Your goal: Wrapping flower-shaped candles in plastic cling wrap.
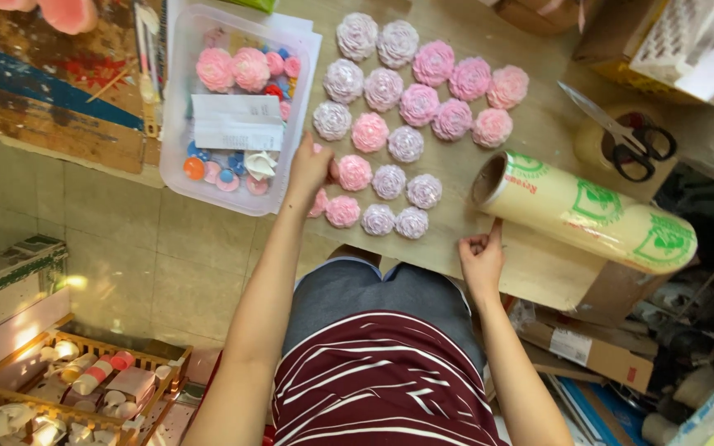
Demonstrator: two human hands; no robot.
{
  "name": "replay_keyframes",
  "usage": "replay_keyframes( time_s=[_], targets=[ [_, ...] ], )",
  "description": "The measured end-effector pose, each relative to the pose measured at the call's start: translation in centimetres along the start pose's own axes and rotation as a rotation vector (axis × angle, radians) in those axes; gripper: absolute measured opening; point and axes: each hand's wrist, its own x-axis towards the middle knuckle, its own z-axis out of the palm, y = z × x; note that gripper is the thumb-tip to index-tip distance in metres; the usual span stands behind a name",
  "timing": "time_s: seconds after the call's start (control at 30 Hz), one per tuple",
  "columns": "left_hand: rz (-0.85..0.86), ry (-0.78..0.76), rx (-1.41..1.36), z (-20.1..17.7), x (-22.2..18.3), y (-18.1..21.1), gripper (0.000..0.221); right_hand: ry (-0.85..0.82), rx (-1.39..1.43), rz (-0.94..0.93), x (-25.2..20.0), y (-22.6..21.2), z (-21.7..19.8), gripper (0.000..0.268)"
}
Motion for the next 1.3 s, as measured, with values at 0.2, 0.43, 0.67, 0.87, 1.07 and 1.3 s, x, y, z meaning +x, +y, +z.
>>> replay_keyframes(
  time_s=[0.2,0.43,0.67,0.87,1.07,1.3],
  targets=[
    [-0.074,-0.171,-0.281,-0.2,1.1,-0.2,0.058,0.014,0.013,-0.022,0.7,0.9,-0.9,0.084],
    [0.036,-0.052,-0.204,-0.6,-4.1,-0.9,0.07,-0.091,-0.154,-0.32,-2.1,-2.2,2.6,0.065],
    [0.823,0.221,0.814,1.6,-11.0,-6.8,0.048,-0.006,-0.248,-0.387,-2.8,-6.4,5.9,0.076],
    [0.978,0.023,1.037,2.7,-13.0,-7.8,0.089,0.023,-0.222,-0.428,-2.9,-4.7,6.0,0.068],
    [1.029,0.077,1.091,3.8,-12.5,-8.0,0.102,0.024,-0.207,-0.464,-3.3,-4.8,5.8,0.066],
    [0.995,0.078,1.027,4.3,-12.1,-7.7,0.1,0.02,-0.167,-0.478,-3.3,-4.4,5.3,0.064]
  ],
)
